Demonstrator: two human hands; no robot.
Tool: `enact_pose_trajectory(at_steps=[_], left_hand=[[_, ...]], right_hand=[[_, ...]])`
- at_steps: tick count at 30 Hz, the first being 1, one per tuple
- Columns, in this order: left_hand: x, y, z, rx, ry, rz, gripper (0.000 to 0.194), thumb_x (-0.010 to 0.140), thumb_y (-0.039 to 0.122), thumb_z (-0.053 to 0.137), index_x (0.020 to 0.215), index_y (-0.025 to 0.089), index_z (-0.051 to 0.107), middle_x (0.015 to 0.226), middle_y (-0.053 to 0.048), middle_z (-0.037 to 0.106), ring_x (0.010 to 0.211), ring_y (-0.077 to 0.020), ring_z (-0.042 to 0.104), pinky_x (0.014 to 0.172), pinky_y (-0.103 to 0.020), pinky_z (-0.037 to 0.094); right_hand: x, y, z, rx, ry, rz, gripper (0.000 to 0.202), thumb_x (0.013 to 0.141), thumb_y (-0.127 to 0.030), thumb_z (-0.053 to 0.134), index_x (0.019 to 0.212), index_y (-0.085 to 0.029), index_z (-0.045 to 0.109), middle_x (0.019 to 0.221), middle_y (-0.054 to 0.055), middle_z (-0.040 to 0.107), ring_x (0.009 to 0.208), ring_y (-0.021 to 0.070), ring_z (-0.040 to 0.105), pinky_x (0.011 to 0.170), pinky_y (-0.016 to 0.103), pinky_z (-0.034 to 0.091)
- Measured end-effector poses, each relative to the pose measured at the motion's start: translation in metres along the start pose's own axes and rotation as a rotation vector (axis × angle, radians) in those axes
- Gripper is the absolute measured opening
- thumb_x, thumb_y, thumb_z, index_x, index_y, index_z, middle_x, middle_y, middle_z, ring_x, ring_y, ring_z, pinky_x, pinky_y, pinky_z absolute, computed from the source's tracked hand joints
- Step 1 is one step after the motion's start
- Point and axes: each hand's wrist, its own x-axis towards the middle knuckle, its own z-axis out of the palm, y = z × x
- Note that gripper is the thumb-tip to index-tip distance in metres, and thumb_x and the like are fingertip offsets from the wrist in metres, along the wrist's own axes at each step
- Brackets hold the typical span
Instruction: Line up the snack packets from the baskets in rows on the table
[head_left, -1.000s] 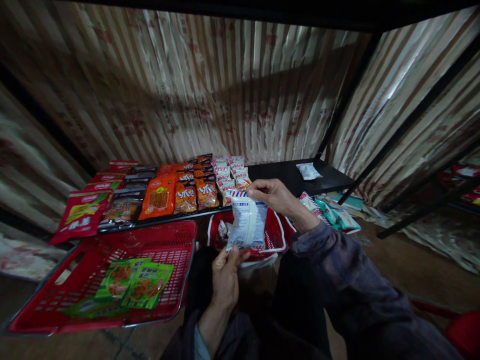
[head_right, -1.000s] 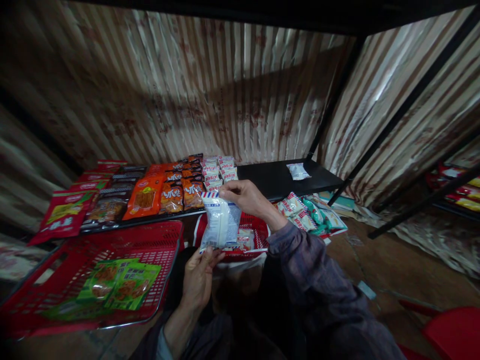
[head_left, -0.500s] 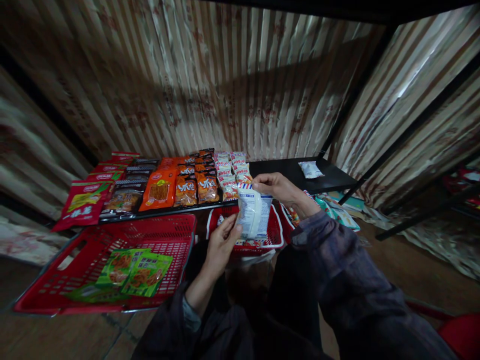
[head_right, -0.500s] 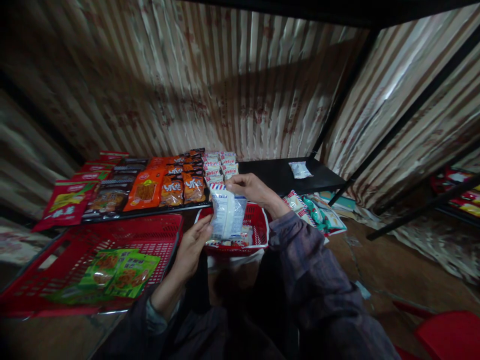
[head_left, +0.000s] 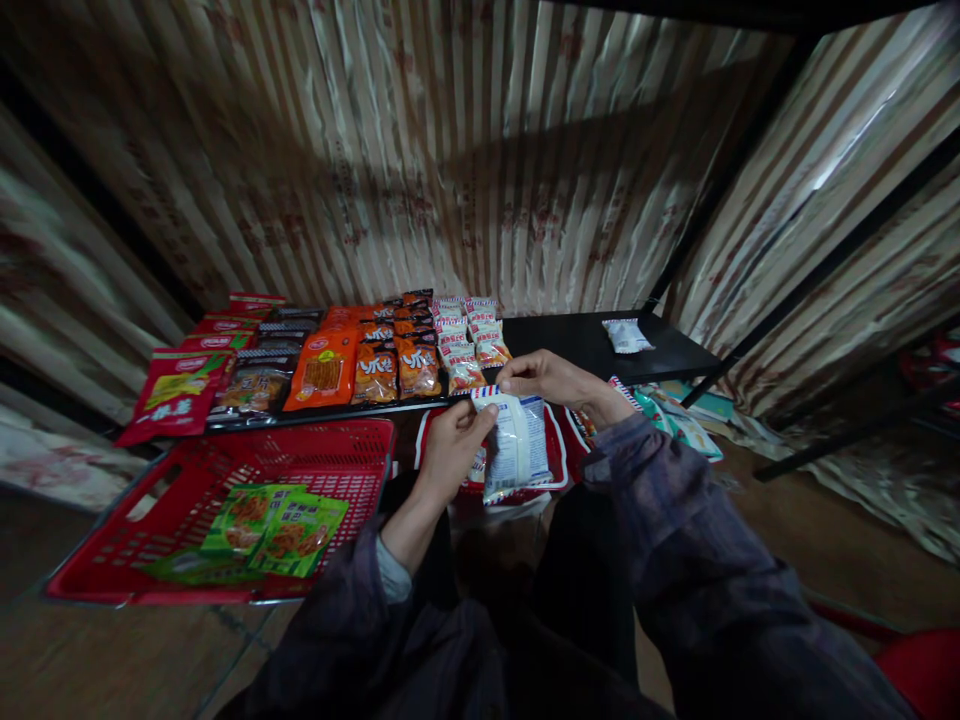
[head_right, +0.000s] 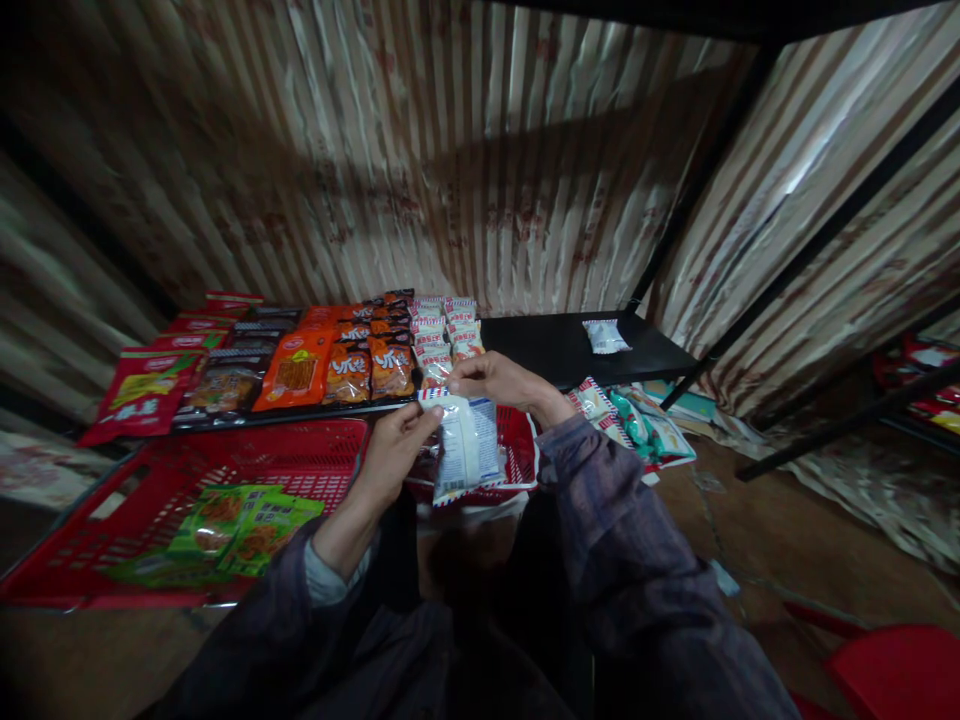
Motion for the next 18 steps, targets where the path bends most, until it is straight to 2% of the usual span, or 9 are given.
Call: enact_pose_trajectory(at_steps=[3,7,9,11,13,15,16,18], left_hand=[[0.007,-0.003,-0.003,0.029,0.078,-0.009,0.037,0.065,0.052,0.072,0.069,0.016,0.067,0.063,0.003,0.062,0.060,-0.0117,0.055,0.056,-0.021,0.041],[0.020,-0.002,-0.008,-0.009,0.249,-0.012,0.038,0.062,0.053,0.073,0.064,0.015,0.067,0.056,0.003,0.059,0.053,-0.0105,0.052,0.050,-0.021,0.039],[0.027,0.002,-0.011,-0.055,0.337,-0.017,0.040,0.059,0.054,0.074,0.062,0.015,0.066,0.053,0.002,0.058,0.049,-0.0099,0.051,0.048,-0.021,0.039],[0.033,0.007,-0.014,-0.114,0.400,-0.016,0.042,0.055,0.054,0.076,0.061,0.014,0.065,0.054,0.001,0.059,0.049,-0.0099,0.053,0.047,-0.021,0.041],[0.037,0.010,-0.015,-0.173,0.429,-0.017,0.044,0.051,0.054,0.078,0.062,0.014,0.065,0.058,0.000,0.062,0.051,-0.0105,0.056,0.048,-0.021,0.043],[0.039,0.010,-0.014,-0.209,0.438,-0.024,0.045,0.049,0.054,0.078,0.062,0.014,0.065,0.060,-0.001,0.064,0.052,-0.0105,0.058,0.049,-0.020,0.044],[0.040,0.009,-0.013,-0.215,0.443,-0.028,0.045,0.049,0.054,0.078,0.062,0.014,0.065,0.059,-0.001,0.064,0.051,-0.0102,0.058,0.049,-0.020,0.044],[0.039,0.005,-0.011,-0.218,0.453,-0.034,0.045,0.049,0.054,0.079,0.061,0.014,0.064,0.058,-0.001,0.063,0.050,-0.0097,0.057,0.049,-0.020,0.045]], right_hand=[[0.005,0.006,0.003,0.043,0.108,-0.023,0.040,0.063,-0.053,0.077,0.070,-0.015,0.069,0.064,-0.003,0.060,0.060,0.0094,0.048,0.059,0.024,0.036],[0.001,0.033,0.013,0.279,0.486,-0.078,0.043,0.065,-0.056,0.075,0.090,-0.020,0.071,0.084,0.000,0.069,0.072,0.0123,0.058,0.065,0.024,0.044],[-0.010,0.054,0.025,0.466,0.710,-0.013,0.042,0.064,-0.055,0.077,0.088,-0.021,0.069,0.081,0.000,0.070,0.070,0.0127,0.061,0.065,0.025,0.046],[-0.027,0.076,0.043,0.630,0.871,0.072,0.039,0.063,-0.054,0.078,0.079,-0.021,0.068,0.075,0.001,0.070,0.067,0.0134,0.062,0.063,0.025,0.048],[-0.045,0.091,0.064,0.727,0.860,0.190,0.037,0.058,-0.050,0.083,0.074,-0.020,0.066,0.069,0.001,0.069,0.063,0.0136,0.062,0.060,0.026,0.049],[-0.061,0.097,0.086,0.792,0.699,0.276,0.040,0.053,-0.042,0.088,0.078,-0.018,0.069,0.076,0.004,0.073,0.069,0.0153,0.066,0.064,0.026,0.051],[-0.066,0.096,0.097,0.824,0.634,0.265,0.042,0.053,-0.041,0.088,0.082,-0.018,0.070,0.081,0.006,0.074,0.075,0.0169,0.068,0.067,0.027,0.052],[-0.070,0.091,0.113,0.891,0.607,0.189,0.040,0.057,-0.040,0.087,0.086,-0.019,0.069,0.084,0.005,0.074,0.080,0.0177,0.069,0.074,0.030,0.053]])
